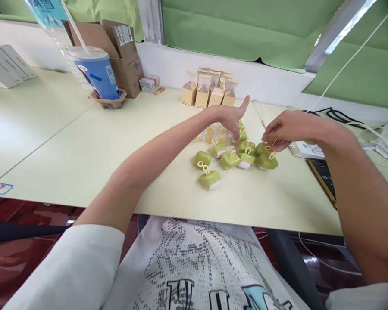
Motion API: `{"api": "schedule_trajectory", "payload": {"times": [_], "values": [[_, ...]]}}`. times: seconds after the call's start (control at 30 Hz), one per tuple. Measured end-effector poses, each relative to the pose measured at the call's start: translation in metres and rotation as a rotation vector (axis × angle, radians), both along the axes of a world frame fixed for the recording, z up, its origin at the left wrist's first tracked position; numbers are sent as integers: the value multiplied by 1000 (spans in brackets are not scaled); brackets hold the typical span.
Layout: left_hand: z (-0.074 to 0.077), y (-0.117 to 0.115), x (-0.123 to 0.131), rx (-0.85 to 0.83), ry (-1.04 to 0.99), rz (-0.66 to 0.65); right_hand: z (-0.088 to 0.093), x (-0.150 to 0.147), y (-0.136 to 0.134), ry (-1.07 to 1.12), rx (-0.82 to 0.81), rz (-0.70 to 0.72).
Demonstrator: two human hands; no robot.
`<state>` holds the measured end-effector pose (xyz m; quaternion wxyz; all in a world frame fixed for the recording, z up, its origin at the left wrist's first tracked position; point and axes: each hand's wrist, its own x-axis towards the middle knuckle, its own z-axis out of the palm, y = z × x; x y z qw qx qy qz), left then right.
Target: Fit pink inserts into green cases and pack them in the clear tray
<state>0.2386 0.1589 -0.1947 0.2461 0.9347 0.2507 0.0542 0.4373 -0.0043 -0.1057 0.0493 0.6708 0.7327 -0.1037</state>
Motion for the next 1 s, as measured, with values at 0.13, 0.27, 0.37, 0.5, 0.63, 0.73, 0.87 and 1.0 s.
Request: {"api": "schedule_trajectory", "payload": {"times": [0.13,0.27,0.37,0.5,0.63,0.73,0.87,1.0], "values": [[5,-16,-5,-4,35,69,9,-33,9,116,144,-240],[7,-25,-9,-17,-45,74,-13,-69,24,105,80,-183],[-1,-22,-7,-37,-132,30,-35,-76,36,14,191,-128],[-12,-13,-3,-70,-170,15,-49,-73,44,23,316,-93],[-19,-12,0,-73,-195,-11,-46,-75,41,41,318,-113],[-20,-15,0,-62,-217,-8,-39,-82,36,31,279,-137],[-19,-19,-1,-27,-204,46,-33,-94,27,-8,283,-145],[-20,-17,-2,-1,-217,62,-31,-98,24,-20,309,-158]]}}
